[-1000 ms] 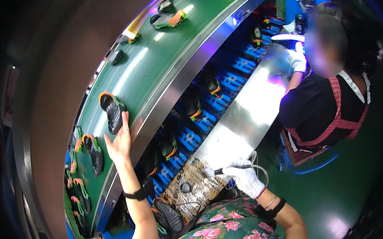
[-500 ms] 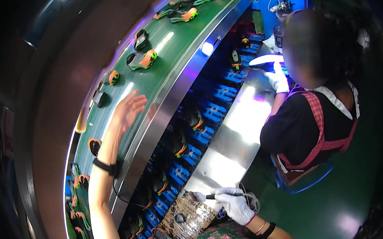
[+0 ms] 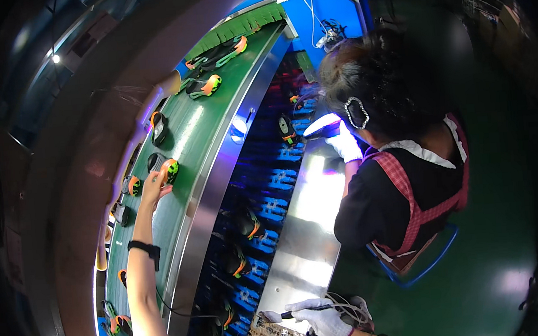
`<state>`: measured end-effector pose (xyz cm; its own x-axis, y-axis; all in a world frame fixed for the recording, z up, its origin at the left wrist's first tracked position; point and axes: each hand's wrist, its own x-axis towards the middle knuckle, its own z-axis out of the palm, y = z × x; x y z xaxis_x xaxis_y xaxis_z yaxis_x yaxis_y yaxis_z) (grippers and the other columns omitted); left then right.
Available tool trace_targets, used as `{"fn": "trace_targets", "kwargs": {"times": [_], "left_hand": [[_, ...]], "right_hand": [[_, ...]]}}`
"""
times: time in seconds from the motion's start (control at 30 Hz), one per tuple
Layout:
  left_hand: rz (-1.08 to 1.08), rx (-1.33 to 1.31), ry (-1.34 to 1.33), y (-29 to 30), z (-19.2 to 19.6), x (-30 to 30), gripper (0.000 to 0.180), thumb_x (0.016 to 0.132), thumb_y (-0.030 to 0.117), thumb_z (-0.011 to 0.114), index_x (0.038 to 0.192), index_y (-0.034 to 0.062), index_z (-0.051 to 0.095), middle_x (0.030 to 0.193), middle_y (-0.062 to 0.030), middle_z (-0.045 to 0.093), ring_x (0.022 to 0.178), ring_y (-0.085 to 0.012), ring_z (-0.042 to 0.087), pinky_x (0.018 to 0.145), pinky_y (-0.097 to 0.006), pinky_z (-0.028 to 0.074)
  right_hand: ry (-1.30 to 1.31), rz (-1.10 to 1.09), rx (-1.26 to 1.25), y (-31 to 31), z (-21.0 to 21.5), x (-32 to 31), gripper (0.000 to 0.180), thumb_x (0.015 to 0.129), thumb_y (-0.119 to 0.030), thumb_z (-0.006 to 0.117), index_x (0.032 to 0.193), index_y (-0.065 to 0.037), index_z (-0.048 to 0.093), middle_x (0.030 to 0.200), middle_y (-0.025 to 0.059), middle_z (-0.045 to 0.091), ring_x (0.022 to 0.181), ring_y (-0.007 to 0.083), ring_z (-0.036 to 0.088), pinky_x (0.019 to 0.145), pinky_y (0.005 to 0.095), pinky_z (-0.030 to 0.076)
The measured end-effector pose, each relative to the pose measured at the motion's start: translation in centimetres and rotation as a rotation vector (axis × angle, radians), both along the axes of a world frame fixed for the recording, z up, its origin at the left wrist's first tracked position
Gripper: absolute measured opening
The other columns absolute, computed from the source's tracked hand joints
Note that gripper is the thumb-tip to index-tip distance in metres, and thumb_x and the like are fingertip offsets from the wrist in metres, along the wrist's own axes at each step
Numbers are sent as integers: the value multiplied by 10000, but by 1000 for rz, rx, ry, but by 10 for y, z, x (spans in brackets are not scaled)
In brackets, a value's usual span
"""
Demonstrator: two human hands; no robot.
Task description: Brushing and wiping the sole of a shoe on an assembly line.
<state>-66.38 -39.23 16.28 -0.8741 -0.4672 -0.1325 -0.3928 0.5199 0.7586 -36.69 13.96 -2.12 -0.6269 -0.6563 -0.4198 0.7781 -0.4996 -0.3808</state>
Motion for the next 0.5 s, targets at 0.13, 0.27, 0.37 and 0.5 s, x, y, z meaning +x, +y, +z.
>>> {"fn": "trace_targets", "kwargs": {"times": [0.13,0.27,0.37,0.5], "left_hand": [[2,262,317,49,13,75,495,1023,461,638,1336,87,558,1191,-135,603,1216,-277,616,937,-443,604],[339,943,734,87,37,201,569,1027,431,629,1435,55,503,1362,-198,573,1342,-360,526,1131,-539,481],[292,1085,858,104,14,306,617,998,287,662,1523,71,421,1420,-211,535,1392,-392,487,1180,-549,429],[176,1005,782,201,-30,390,814,863,68,712,1585,71,335,1381,-180,592,1282,-397,604,1166,-492,454]], "right_hand": [[104,-2,-26,-11,-2,3,196,907,73,666,1081,67,755,1191,180,743,938,168,706,831,270,579],[92,29,-75,-12,-1,11,178,917,76,655,1066,66,750,1226,202,727,962,199,730,837,299,600],[59,86,-37,-6,1,17,160,920,66,659,1059,63,738,1182,202,736,891,230,749,792,328,618],[56,46,-83,-1,0,21,141,890,85,673,1006,47,743,1110,193,751,887,258,759,800,329,612]]}}
